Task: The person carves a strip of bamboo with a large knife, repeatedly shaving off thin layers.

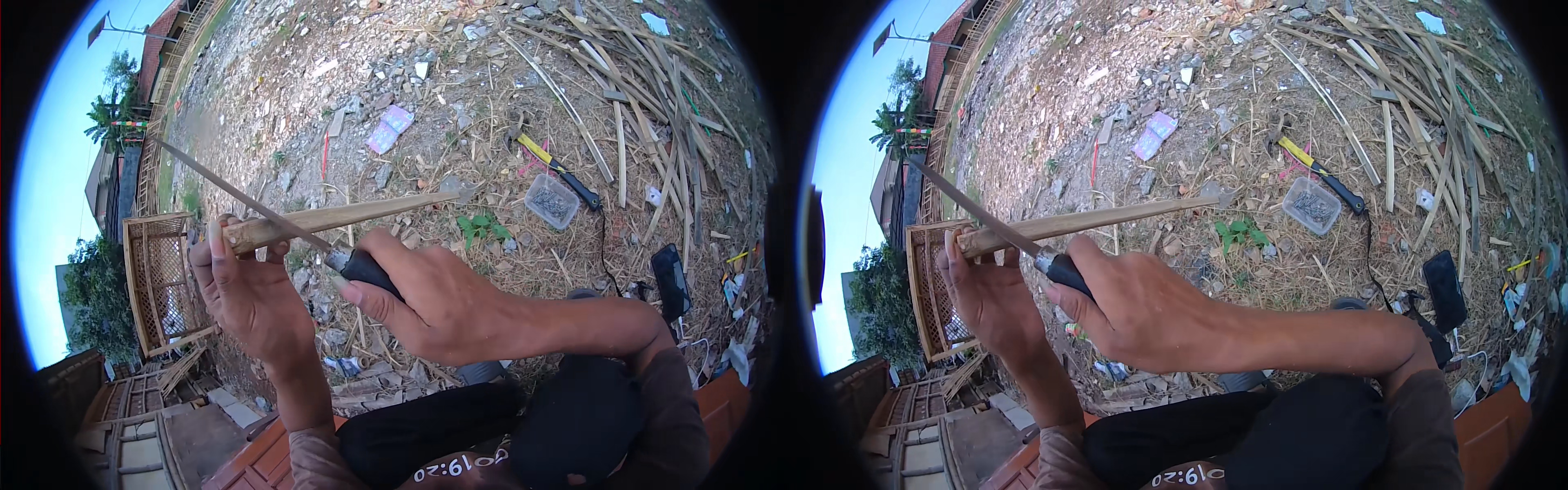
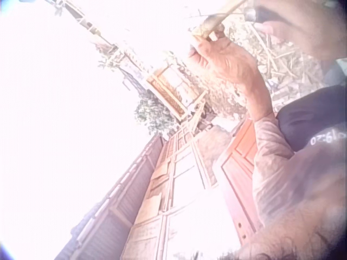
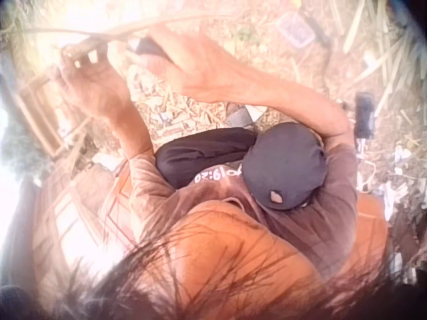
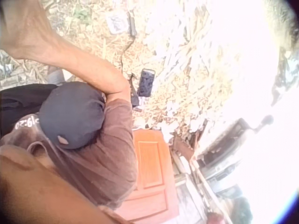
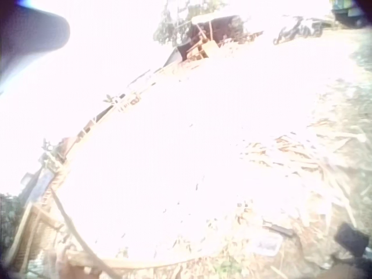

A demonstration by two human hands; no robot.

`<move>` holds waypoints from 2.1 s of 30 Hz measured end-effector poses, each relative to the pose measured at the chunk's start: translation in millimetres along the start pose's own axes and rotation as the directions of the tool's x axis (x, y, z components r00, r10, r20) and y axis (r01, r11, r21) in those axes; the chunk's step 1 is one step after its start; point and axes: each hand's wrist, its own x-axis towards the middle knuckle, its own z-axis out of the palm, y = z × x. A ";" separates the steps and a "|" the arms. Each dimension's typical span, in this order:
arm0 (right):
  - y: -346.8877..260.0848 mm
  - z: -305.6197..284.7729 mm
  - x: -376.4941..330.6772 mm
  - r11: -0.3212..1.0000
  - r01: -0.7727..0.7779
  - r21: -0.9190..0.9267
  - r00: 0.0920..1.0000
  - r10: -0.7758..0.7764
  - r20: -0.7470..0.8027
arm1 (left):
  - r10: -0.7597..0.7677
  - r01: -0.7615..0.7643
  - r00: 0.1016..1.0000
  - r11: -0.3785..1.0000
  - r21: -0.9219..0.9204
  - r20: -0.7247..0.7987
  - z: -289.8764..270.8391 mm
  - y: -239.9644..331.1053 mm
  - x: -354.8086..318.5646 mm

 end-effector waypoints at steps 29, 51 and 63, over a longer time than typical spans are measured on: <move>30.1 -3.6 -13.8 0.984 -0.140 -0.112 0.989 0.135 -0.055 | 0.070 -0.057 0.987 0.994 0.093 -0.146 -4.2 -5.6 6.4; 32.7 -11.9 -15.5 0.967 -0.154 -0.203 0.988 0.155 -0.011 | 0.134 -0.104 0.971 0.982 0.155 -0.199 -4.5 -10.2 10.6; 29.0 -14.2 -5.0 0.955 -0.253 -0.154 0.966 0.258 0.010 | 0.174 -0.142 0.966 0.975 0.169 -0.193 -6.5 -13.4 7.3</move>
